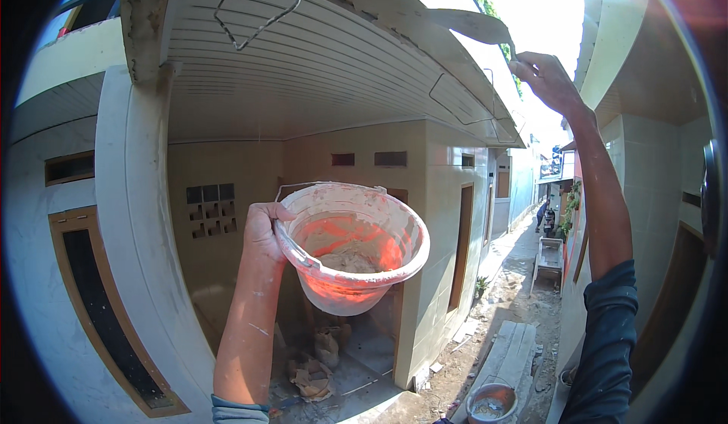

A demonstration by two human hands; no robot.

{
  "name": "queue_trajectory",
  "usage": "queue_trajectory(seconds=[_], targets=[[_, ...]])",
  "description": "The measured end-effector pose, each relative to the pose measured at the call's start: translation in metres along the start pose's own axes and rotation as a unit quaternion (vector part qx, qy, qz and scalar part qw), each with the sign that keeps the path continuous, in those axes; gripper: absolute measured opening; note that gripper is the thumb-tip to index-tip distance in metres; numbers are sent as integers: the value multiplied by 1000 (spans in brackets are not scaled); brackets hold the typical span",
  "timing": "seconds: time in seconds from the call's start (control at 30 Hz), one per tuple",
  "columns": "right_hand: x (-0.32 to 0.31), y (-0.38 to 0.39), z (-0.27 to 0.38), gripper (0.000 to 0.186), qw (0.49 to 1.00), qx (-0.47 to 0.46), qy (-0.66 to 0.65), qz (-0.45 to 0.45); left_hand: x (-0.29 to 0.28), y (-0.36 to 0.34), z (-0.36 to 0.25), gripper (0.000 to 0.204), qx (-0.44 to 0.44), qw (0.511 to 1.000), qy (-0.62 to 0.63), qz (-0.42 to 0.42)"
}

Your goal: The person scoops plaster from a bucket using a trowel and applies it along the ceiling overhang of a building.

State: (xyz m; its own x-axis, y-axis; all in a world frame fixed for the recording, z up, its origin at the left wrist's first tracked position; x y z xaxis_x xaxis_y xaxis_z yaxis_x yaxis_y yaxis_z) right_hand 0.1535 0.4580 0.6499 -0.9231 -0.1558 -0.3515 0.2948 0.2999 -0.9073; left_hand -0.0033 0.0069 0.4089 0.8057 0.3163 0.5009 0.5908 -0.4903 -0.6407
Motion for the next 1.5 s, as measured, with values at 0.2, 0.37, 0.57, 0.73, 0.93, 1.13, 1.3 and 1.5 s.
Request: queue_trajectory(seconds=[0.2, 0.37, 0.57, 0.73, 0.93, 1.13, 1.3, 1.5], targets=[[17, -2, 36, 36, 974, -86, 206, 44, -4, 5, -1, 59, -4, 1000, -11, -8], [0, -17, 121, 40, 970, -31, 240, 31, 0, 17, -1, 58, -4, 1000, -19, -14], [-22, -3, 136, 43, 983, -91, 155, -36, 5, 23, 1, 48, 8, 999, -42, -24], [1, 36, 96, 47, 998, -62, 5, 16, -2, 20, 5, 39, 54, 994, -74, -52], [70, 124, 144, 33, 976, -74, 8, 205, 5, 26, 14, 33, 61, 964, -231, -113], [164, 178, 134, 27, 939, -165, 65, 293, -31, 7, 45, 23, 48, 930, -346, -115], [238, 194, 139, 31, 924, -195, 87, 316, -45, 4, 61, 30, 6, 918, -369, -142], [318, 224, 159, 26, 922, -204, 71, 323, -85, 5, 85, 24, 6, 921, -377, -101]])
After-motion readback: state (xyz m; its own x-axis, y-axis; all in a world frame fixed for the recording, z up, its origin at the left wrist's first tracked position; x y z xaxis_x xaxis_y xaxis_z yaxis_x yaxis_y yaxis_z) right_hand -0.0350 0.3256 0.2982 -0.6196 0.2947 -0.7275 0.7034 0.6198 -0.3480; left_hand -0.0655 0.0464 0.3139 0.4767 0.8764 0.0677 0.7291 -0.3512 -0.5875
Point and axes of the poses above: each hand's wrist, its own y-axis away from the middle knuckle, its own x-axis out of the palm, z = x × y, the point moved 1 cm from there along -y, towards the middle knuckle, and after that the axes turned 13 degrees about z, right-handed, at the moved point
